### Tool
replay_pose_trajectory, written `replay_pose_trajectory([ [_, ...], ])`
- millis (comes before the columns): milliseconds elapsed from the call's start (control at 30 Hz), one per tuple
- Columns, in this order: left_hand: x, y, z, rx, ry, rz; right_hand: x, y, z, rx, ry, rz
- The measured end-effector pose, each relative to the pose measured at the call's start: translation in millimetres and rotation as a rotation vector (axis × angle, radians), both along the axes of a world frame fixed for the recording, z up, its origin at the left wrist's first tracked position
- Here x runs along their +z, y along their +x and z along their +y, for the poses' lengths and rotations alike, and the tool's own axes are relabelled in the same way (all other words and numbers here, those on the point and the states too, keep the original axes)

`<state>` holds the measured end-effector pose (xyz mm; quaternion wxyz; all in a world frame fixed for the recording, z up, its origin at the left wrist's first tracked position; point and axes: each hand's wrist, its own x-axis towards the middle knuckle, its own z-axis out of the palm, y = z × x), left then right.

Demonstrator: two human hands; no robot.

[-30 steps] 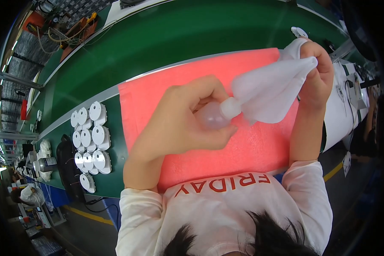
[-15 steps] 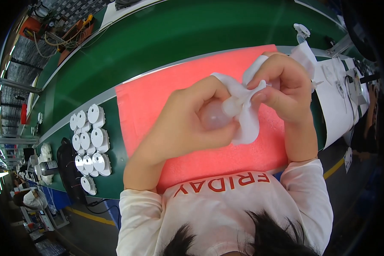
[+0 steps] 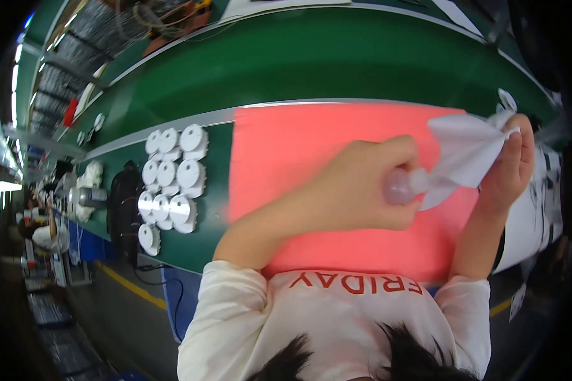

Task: The recorder is assembling and cleaning small plastic components on an industrial assembly line, using a squeeze bottle to apply liquid.

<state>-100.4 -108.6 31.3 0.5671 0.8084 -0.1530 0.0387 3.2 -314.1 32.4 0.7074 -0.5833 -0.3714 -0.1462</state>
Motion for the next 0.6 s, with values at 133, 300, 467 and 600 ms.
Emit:
replay_pose_trajectory([
  [133, -10.0, 3.4, -3.8, -0.011, -0.185, -0.093, -12.2, -3.6, 11.1, 0.185, -0.120, 0.125],
  [300, -0.9, 1.1, -3.0, -0.110, -0.306, 0.115, -12.4, -25.5, 17.6, 0.351, -0.291, 0.333],
  [467, -5.6, 0.4, -1.7, -0.072, -0.203, 0.051, -7.6, -35.1, 28.2, 0.359, -0.208, 0.378],
  [600, -3.4, -1.9, -3.2, -0.134, -0.364, 0.151, -4.4, -38.7, 34.1, 0.442, -0.138, 0.382],
])
